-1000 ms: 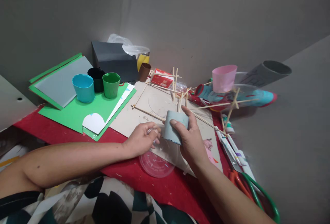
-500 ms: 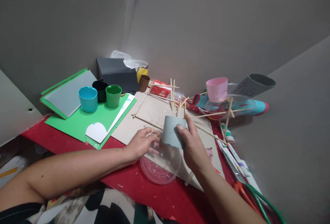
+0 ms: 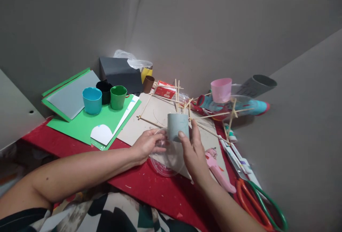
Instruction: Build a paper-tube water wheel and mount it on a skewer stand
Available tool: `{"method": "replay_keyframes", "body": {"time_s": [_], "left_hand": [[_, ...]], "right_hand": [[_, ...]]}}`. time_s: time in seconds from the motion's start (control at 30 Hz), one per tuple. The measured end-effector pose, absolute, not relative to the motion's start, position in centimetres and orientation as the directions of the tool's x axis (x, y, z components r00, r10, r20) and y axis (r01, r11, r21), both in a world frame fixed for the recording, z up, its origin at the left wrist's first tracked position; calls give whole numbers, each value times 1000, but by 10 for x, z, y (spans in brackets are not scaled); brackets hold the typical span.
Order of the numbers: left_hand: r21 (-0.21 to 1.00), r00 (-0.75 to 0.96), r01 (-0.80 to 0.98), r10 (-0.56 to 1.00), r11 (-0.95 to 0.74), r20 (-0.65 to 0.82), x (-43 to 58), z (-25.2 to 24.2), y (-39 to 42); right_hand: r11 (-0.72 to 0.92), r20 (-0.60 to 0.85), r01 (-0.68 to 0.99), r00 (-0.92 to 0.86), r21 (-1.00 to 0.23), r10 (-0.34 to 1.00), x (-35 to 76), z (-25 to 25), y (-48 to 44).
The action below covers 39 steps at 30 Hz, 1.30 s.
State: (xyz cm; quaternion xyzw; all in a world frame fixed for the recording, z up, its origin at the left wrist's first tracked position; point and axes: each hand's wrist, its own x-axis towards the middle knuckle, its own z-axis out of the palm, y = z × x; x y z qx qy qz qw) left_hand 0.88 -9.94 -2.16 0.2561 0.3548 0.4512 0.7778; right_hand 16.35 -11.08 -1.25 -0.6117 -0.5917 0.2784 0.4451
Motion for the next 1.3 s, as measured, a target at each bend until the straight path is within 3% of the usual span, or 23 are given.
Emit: {"method": "replay_keyframes", "body": {"time_s": [1.0,1.17,1.3], "left_hand": [[759,346,-470,885,450,-310,9,-26,-100],[749,348,-481,883,456,-315,6,-22,-97],[752,313,-470,884,463,-348,2,-22,-93]], "right_hand": [[63,113,550,57,-833,992,164,-15,-102],[32,78,512,68,-858,995,173,-6,-101],[68,119,329,139,-942,983,193,13,-109]]}}
